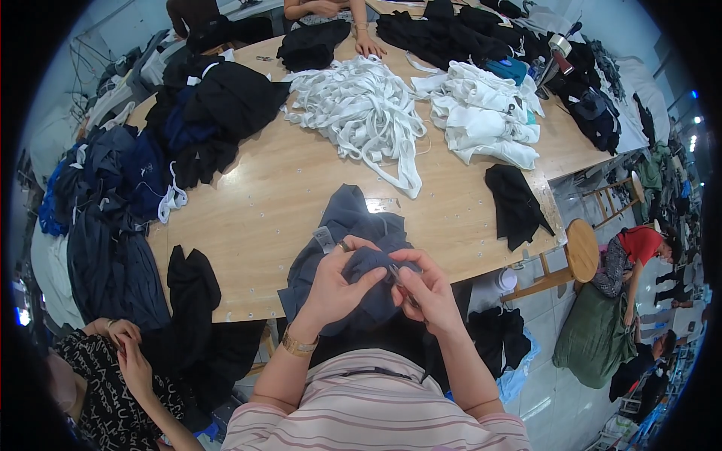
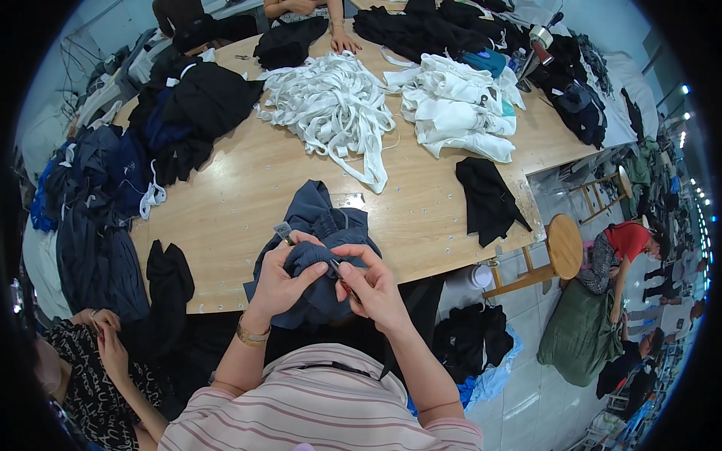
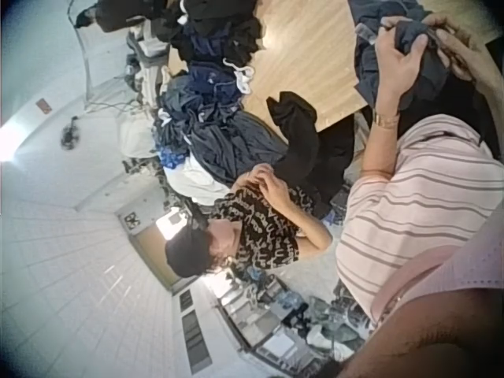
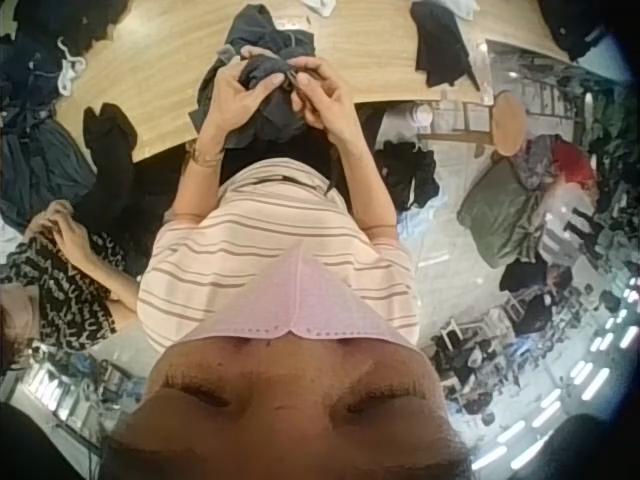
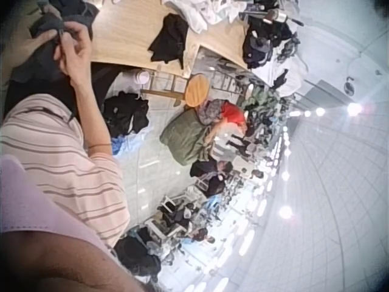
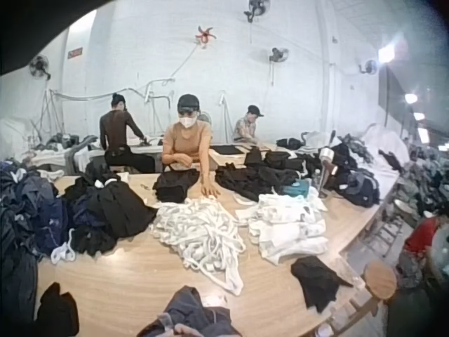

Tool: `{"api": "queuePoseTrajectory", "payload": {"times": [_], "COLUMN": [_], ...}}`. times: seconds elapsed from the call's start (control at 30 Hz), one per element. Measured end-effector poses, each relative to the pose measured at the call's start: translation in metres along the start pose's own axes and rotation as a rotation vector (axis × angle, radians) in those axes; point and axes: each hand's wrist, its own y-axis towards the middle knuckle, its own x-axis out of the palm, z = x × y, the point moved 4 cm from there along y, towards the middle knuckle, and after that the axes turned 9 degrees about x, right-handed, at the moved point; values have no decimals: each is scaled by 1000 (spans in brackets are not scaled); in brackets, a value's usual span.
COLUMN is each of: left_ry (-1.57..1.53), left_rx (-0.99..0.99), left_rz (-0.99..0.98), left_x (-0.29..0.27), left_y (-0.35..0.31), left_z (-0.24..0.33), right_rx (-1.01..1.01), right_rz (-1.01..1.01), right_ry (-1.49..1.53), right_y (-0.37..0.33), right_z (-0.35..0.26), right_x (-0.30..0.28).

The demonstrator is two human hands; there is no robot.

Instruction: Trimming loose threads from a grey garment using a pair of snips.

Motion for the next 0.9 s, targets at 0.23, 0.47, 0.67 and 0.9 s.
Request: {"api": "queuePoseTrajectory", "payload": {"times": [0.23, 0.47, 0.67, 0.9], "left_ry": [49, 84, 105, 106], "left_rx": [-2, 15, 34, 35], "left_rz": [2, -2, -3, -4], "left_x": [0, -1, 0, 1], "left_y": [0, 1, 1, 1], "left_z": [2, 4, 5, 4], "right_rx": [12, 18, 14, 0], "right_rz": [1, 3, -3, 6], "right_ry": [4, 2, 21, 36], "right_y": [1, 1, 2, 2], "right_z": [1, 1, 2, 3], "right_x": [0, 0, -1, -1]}}
